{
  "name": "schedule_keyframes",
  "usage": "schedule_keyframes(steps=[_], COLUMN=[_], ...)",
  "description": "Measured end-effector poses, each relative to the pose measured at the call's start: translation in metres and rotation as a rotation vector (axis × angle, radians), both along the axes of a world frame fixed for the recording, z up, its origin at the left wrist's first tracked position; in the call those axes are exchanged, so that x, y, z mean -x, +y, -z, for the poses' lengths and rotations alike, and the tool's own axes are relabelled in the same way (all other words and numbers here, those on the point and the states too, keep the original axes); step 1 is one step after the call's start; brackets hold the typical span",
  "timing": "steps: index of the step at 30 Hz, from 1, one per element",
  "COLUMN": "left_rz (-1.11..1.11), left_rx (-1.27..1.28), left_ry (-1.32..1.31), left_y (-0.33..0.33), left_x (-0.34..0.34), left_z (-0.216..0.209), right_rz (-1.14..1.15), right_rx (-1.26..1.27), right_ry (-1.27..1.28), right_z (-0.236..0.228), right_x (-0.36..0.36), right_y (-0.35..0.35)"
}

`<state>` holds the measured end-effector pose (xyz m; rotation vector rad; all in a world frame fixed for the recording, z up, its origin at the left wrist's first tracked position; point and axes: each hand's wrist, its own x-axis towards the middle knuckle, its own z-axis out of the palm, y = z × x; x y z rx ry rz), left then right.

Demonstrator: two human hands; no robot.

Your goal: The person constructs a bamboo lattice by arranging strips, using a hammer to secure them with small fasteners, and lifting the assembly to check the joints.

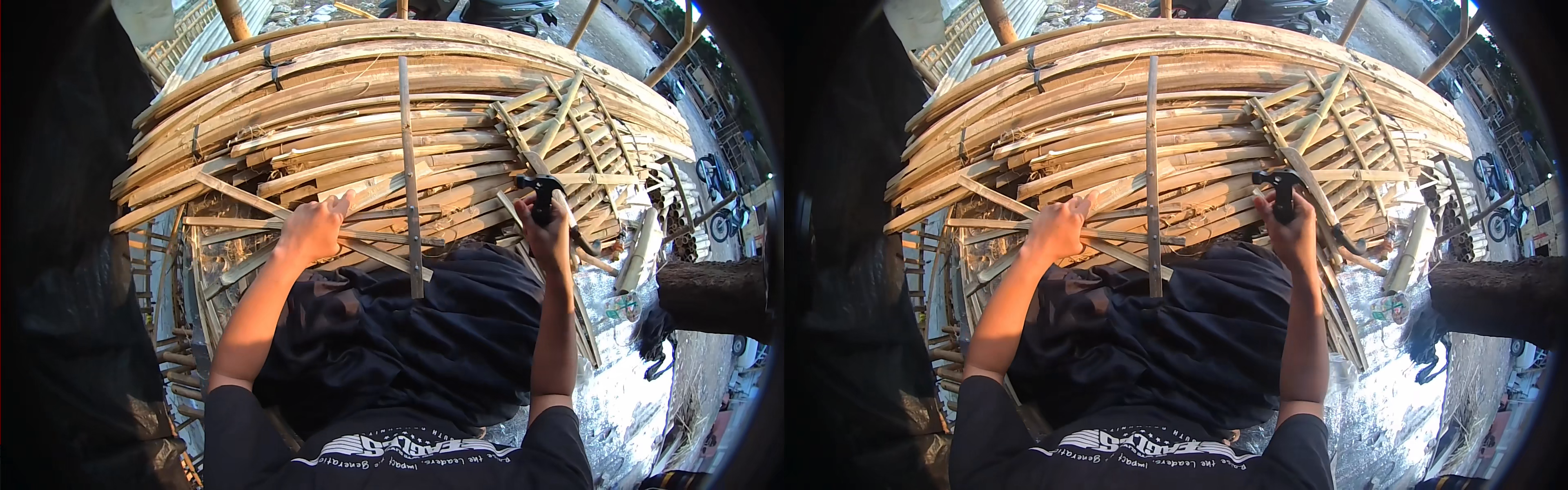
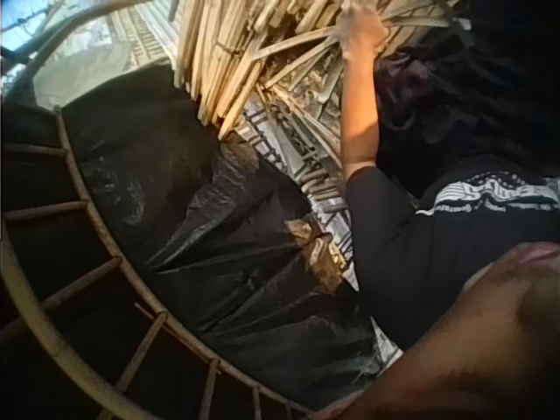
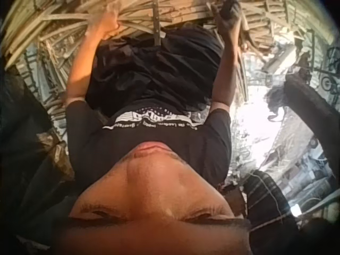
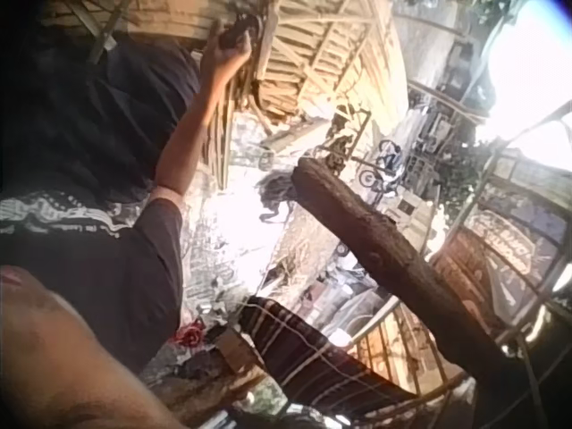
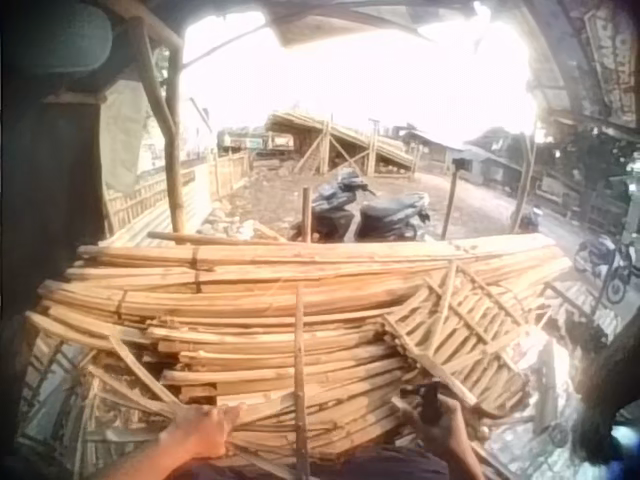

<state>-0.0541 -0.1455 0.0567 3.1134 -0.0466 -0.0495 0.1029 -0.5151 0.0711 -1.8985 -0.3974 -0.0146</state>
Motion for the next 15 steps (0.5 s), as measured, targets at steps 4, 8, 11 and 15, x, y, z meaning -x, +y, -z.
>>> schedule_keyframes(steps=[4, 8, 11, 15], left_rz=[-0.066, -0.032, -0.047, -0.030], left_rx=[0.029, -0.048, 0.041, 0.172], left_ry=[-0.074, -0.143, -0.029, -0.061], left_y=[0.010, 0.008, 0.007, 0.013], left_x=[-0.010, -0.016, -0.025, -0.037], left_z=[0.045, 0.084, 0.094, 0.099], right_rz=[0.002, 0.014, -0.018, -0.004], right_rx=[0.172, 0.124, -0.128, -0.034], right_ry=[0.114, 0.168, 0.398, 0.404], right_z=[0.038, 0.080, 0.089, 0.091], right_x=[-0.016, -0.024, -0.026, -0.026], right_y=[0.028, 0.043, 0.053, 0.049])
